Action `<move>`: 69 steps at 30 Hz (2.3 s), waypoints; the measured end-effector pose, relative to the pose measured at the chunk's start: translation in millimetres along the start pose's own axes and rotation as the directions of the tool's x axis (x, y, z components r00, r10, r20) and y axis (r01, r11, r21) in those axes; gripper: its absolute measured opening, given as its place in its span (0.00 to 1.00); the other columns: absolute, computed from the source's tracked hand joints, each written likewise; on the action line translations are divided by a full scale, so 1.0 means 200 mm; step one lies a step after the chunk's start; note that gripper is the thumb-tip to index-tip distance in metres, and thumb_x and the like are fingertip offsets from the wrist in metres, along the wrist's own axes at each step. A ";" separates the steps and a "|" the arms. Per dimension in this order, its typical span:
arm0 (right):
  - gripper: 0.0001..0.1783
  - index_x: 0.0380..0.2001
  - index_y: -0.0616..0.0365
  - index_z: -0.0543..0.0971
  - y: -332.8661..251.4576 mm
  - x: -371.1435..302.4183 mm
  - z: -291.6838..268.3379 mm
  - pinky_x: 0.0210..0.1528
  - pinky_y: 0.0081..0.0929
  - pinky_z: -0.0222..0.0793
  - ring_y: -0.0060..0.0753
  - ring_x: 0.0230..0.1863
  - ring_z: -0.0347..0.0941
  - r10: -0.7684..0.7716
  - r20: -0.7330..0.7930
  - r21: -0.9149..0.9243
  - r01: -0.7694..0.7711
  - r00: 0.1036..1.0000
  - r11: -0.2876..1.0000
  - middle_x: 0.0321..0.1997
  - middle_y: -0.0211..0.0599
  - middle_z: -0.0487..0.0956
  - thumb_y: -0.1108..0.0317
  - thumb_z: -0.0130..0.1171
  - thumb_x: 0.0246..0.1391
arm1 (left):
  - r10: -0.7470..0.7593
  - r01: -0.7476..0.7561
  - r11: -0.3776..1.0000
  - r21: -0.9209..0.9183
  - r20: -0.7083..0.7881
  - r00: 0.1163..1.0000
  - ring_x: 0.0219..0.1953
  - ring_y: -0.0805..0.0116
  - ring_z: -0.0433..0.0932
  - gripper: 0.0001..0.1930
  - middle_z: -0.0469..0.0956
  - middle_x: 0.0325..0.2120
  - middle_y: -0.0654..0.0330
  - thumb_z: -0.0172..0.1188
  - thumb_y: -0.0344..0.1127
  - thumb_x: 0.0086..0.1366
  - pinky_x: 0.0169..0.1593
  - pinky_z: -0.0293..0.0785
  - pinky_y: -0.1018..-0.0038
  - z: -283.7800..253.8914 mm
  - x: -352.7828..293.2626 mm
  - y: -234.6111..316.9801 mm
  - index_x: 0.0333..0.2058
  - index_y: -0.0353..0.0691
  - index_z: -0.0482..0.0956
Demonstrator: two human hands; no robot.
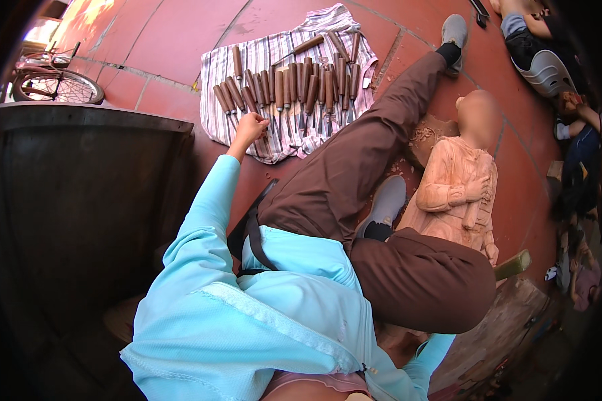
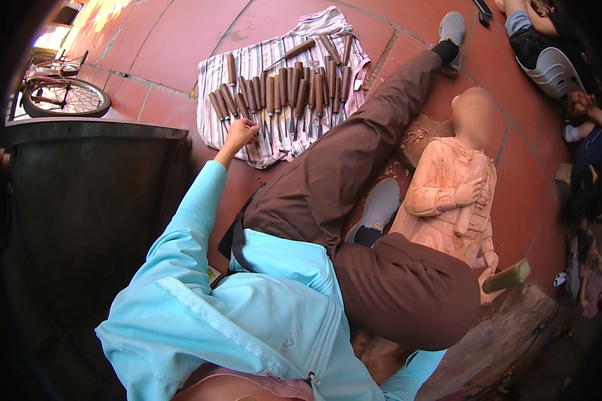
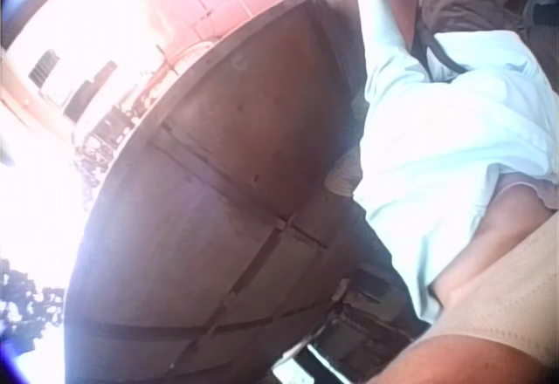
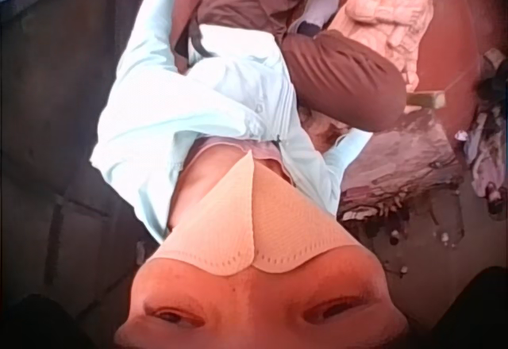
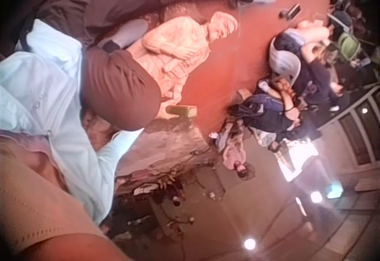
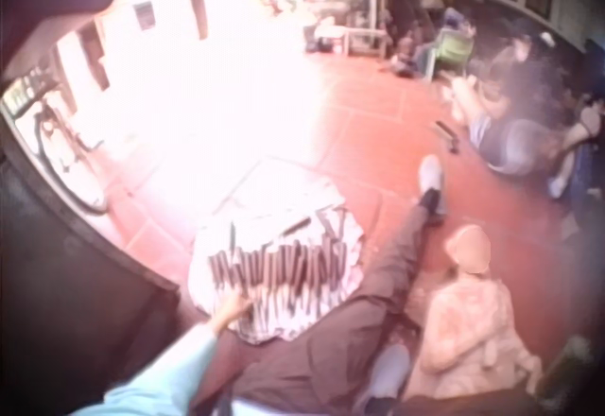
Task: The person carves a wooden sculpture of a man using a chisel and a mallet. They repeatedly strike the chisel to refine the details on the figure's chest and clothing. The person occasionally switches chisels from a collection laid out on a cloth nearby.
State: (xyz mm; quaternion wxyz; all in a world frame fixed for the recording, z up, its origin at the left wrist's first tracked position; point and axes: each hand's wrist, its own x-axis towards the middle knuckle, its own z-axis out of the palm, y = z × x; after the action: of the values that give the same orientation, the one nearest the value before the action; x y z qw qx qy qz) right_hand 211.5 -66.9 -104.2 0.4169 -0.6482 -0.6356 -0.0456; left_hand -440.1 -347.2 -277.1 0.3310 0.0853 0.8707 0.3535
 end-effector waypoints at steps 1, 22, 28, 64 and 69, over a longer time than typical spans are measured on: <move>0.26 0.47 0.68 0.74 0.00 -0.02 0.01 0.38 0.29 0.73 0.34 0.34 0.77 0.006 0.007 0.015 -0.006 1.000 1.000 0.35 0.43 0.80 0.63 0.68 0.50 | 0.034 -0.032 0.997 0.068 -0.024 0.999 0.24 0.63 0.82 0.13 0.82 0.21 0.55 0.65 0.39 0.57 0.35 0.76 0.68 -0.02 0.03 -0.06 0.31 0.33 0.80; 0.25 0.47 0.69 0.74 0.01 -0.02 0.00 0.36 0.30 0.73 0.34 0.33 0.77 0.024 0.024 0.014 -0.024 0.999 1.000 0.33 0.43 0.80 0.64 0.68 0.51 | -0.019 0.023 0.999 -0.027 0.121 0.992 0.24 0.65 0.81 0.06 0.80 0.23 0.54 0.64 0.30 0.54 0.30 0.78 0.71 -0.03 0.10 -0.02 0.25 0.32 0.81; 0.25 0.47 0.69 0.73 0.01 -0.02 0.00 0.36 0.30 0.73 0.34 0.32 0.77 0.017 0.033 0.001 -0.017 0.999 1.000 0.33 0.43 0.79 0.64 0.67 0.51 | -0.145 0.247 0.923 -0.294 0.331 0.933 0.23 0.73 0.78 0.09 0.76 0.25 0.63 0.62 0.30 0.59 0.31 0.82 0.74 -0.12 0.03 0.08 0.38 0.35 0.76; 0.22 0.54 0.62 0.61 -0.33 0.04 -0.13 0.62 0.32 0.56 0.25 0.44 0.68 0.351 0.529 0.725 -0.627 0.772 0.286 0.41 0.31 0.72 0.59 0.44 0.63 | 0.885 -0.694 -0.328 -0.641 0.048 -0.463 0.26 0.71 0.73 0.18 0.69 0.25 0.64 0.60 0.47 0.55 0.23 0.70 0.75 1.46 -1.65 1.95 0.38 0.42 0.74; 0.26 0.54 0.63 0.61 -0.30 0.01 -0.12 0.62 0.34 0.58 0.25 0.41 0.69 0.285 0.301 0.593 -0.412 0.910 0.692 0.40 0.31 0.72 0.53 0.43 0.62 | 0.893 -0.654 -0.309 -0.691 0.027 -0.450 0.24 0.70 0.74 0.16 0.70 0.25 0.64 0.60 0.49 0.53 0.23 0.71 0.75 1.57 -1.64 1.92 0.31 0.43 0.73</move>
State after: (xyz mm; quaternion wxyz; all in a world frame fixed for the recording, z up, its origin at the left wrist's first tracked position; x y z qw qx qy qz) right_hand 171.4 -88.5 -58.4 0.5536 -0.5754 -0.5125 0.3160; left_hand -21.8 -13.7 -17.1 0.1816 0.7809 0.1878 0.5674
